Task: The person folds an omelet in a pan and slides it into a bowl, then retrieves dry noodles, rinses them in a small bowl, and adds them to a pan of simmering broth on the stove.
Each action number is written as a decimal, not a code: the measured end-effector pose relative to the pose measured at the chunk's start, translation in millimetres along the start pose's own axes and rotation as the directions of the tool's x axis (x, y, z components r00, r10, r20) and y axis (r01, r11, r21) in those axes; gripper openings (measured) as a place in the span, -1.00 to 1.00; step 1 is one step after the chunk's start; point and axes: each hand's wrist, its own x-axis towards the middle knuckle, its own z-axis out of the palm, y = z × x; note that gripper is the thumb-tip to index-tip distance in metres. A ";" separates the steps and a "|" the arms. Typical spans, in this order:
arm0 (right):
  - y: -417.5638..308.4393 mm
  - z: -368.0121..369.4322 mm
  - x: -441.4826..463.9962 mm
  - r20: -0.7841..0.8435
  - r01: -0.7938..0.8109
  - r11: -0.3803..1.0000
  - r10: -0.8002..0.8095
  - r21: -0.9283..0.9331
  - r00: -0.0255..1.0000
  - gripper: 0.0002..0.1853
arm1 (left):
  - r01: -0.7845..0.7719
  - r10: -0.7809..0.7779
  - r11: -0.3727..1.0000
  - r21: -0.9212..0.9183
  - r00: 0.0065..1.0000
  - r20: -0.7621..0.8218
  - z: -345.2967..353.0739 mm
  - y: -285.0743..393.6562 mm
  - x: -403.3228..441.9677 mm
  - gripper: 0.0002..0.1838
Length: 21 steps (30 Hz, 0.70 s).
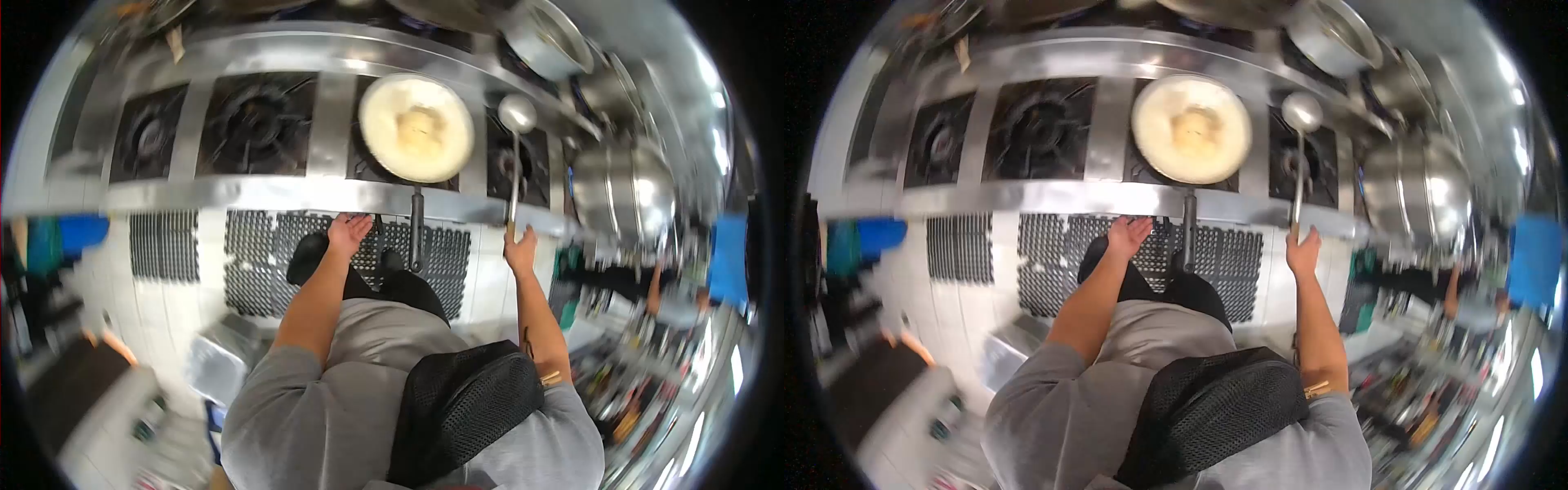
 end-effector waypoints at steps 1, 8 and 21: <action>8.2 5.9 20.8 -0.013 -0.044 0.999 0.044 -0.024 0.999 -0.12 | -0.066 0.069 0.997 -0.044 0.995 0.078 -0.5 -6.7 2.9 -0.52; 28.4 -5.6 93.6 0.572 -0.274 0.933 0.095 0.235 0.815 -0.69 | -0.321 0.325 0.929 -0.183 0.946 -0.009 9.8 -38.6 7.8 -0.67; -81.0 -96.7 -39.3 0.525 -0.263 0.707 -0.177 0.656 0.833 -0.86 | -0.470 0.463 0.876 -0.106 0.882 -0.083 11.6 -42.8 8.8 -0.74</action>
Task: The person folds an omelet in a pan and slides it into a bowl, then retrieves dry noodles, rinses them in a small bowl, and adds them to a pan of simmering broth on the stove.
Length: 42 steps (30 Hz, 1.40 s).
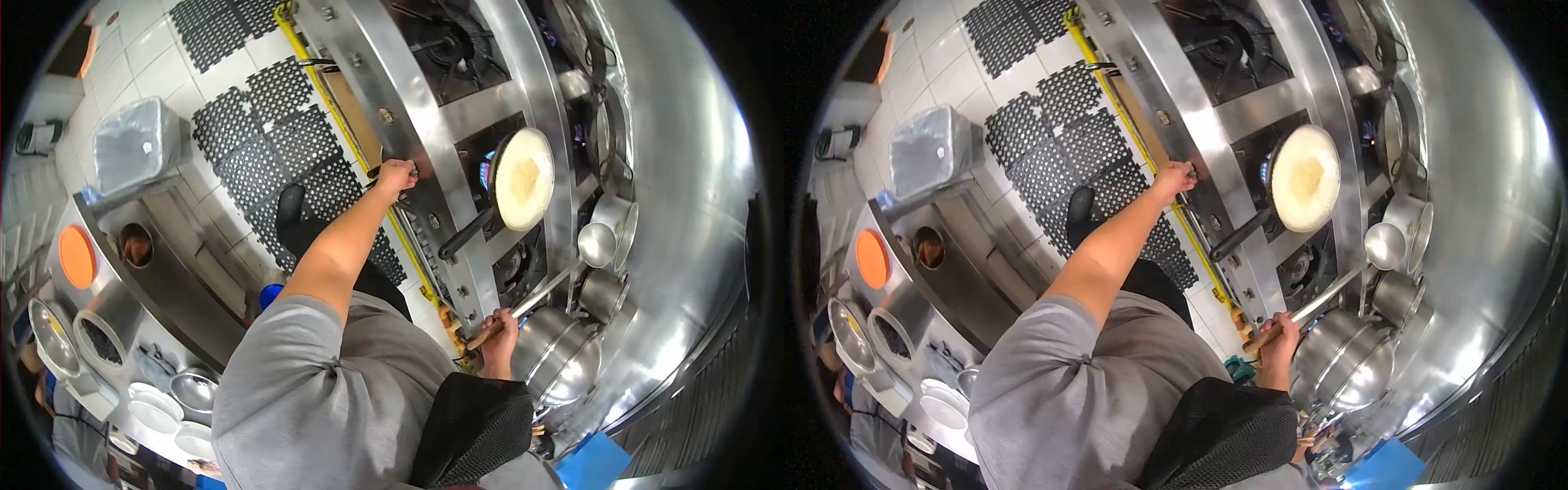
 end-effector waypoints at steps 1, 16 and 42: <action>-16.2 11.8 -11.4 0.036 -0.069 0.990 0.065 0.121 0.997 -0.86 | 0.006 -0.006 1.000 -0.006 1.000 0.011 -1.8 -2.6 3.5 -0.77; -81.5 60.7 -30.7 0.041 -0.001 0.912 0.020 -0.411 0.999 -0.72 | 0.016 -0.017 0.985 0.172 1.000 0.002 -33.4 13.1 0.2 -0.63; -124.3 -119.6 101.5 0.696 -0.261 0.954 0.289 -0.149 0.657 -0.68 | 0.165 0.142 0.904 0.395 0.756 -0.639 -240.6 -217.1 -367.7 -0.80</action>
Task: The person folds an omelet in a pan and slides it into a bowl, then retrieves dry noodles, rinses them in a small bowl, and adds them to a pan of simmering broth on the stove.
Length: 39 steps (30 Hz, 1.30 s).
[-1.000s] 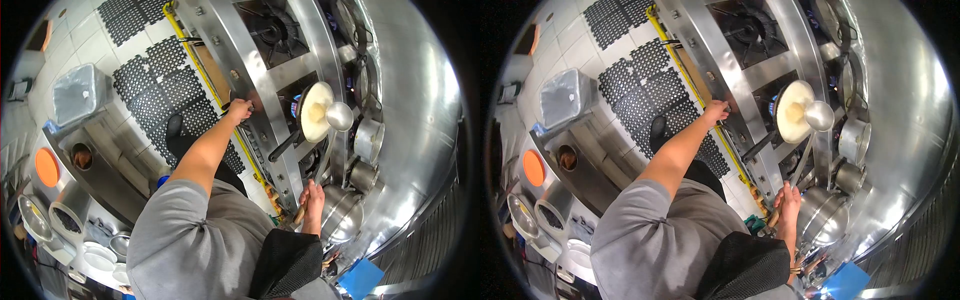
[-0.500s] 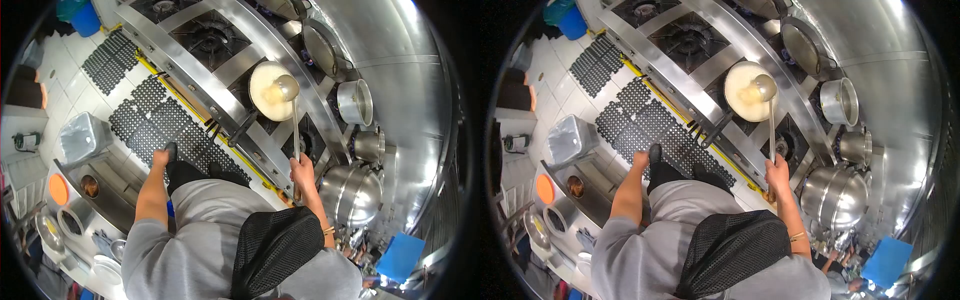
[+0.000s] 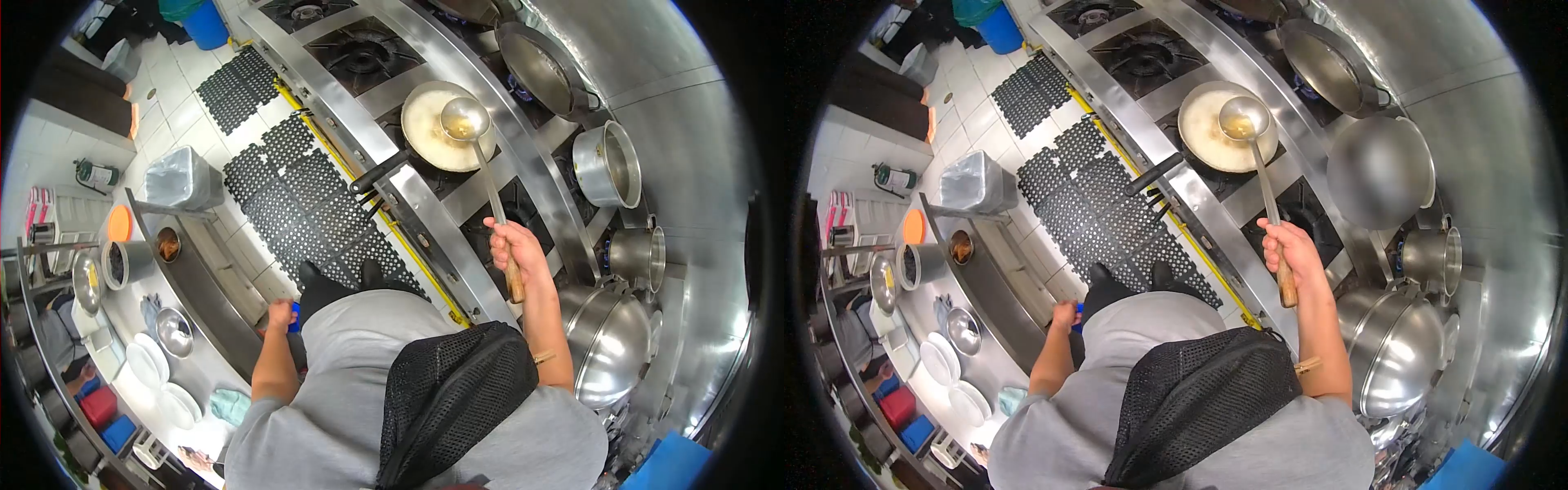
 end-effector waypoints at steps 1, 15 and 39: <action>0.1 -1.5 -2.7 0.000 0.014 0.999 -0.014 -0.036 1.000 -0.68 | 0.013 -0.014 1.000 0.029 0.999 0.029 1.4 -9.3 -8.9 -0.79; 27.4 -7.9 38.5 -0.201 0.143 0.625 -0.445 -0.767 0.873 -0.85 | -0.063 0.064 0.998 -0.028 0.997 0.034 -41.1 -38.3 -27.6 -0.82; 4.7 -10.2 12.6 0.002 0.034 0.999 -0.034 0.003 0.999 -0.69 | -0.048 0.049 0.999 -0.006 0.997 0.064 -42.7 -36.2 -23.9 -0.77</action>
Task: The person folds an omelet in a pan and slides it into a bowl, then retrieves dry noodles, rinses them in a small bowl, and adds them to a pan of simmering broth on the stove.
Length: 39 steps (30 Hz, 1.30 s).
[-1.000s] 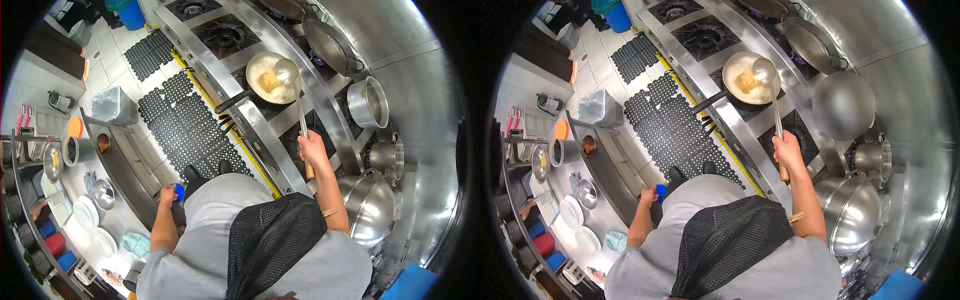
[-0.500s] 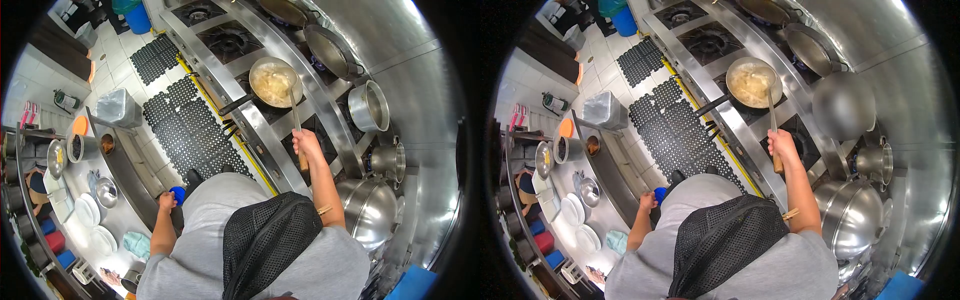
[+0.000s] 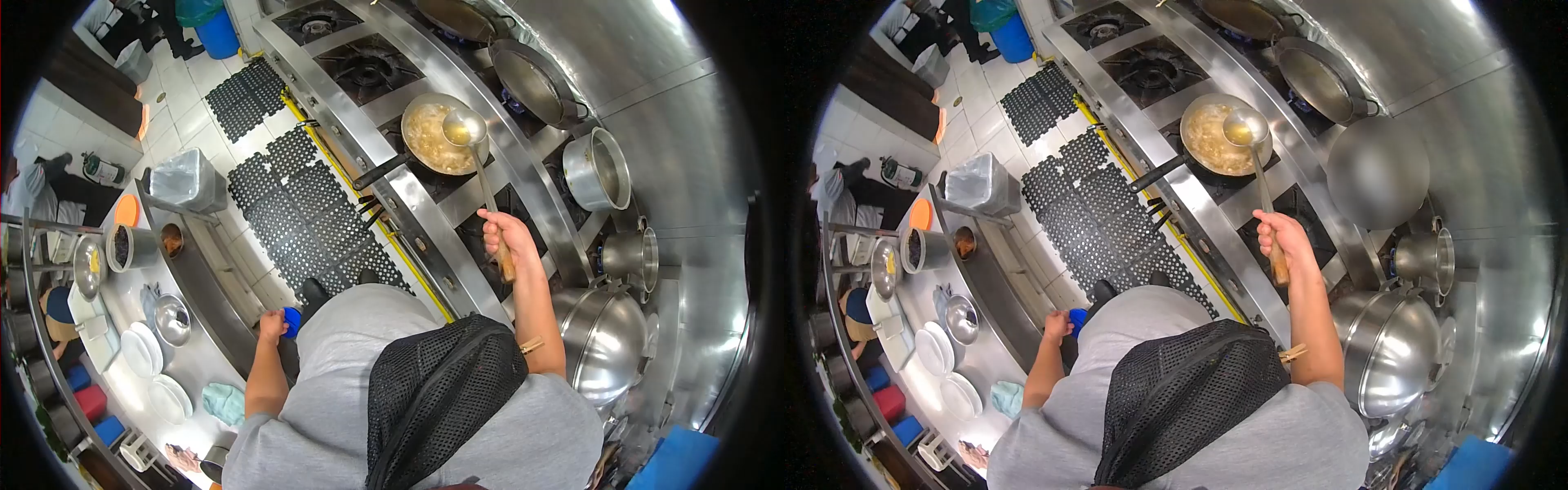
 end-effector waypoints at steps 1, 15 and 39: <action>-0.9 0.3 -2.0 0.031 -0.022 0.999 0.021 0.027 0.999 -0.71 | 0.003 -0.003 1.000 -0.006 1.000 -0.002 2.1 0.9 1.5 -0.78; -18.9 104.2 -54.8 0.274 -0.048 0.957 0.130 -0.288 0.953 -0.67 | -0.107 0.103 0.994 -0.013 0.979 -0.178 7.9 -51.2 6.1 -0.73; 132.0 473.1 -50.3 0.518 0.194 0.480 0.778 -0.855 0.356 -0.70 | -0.110 -0.235 0.705 -0.701 0.895 -0.378 41.8 -112.7 -196.6 -0.71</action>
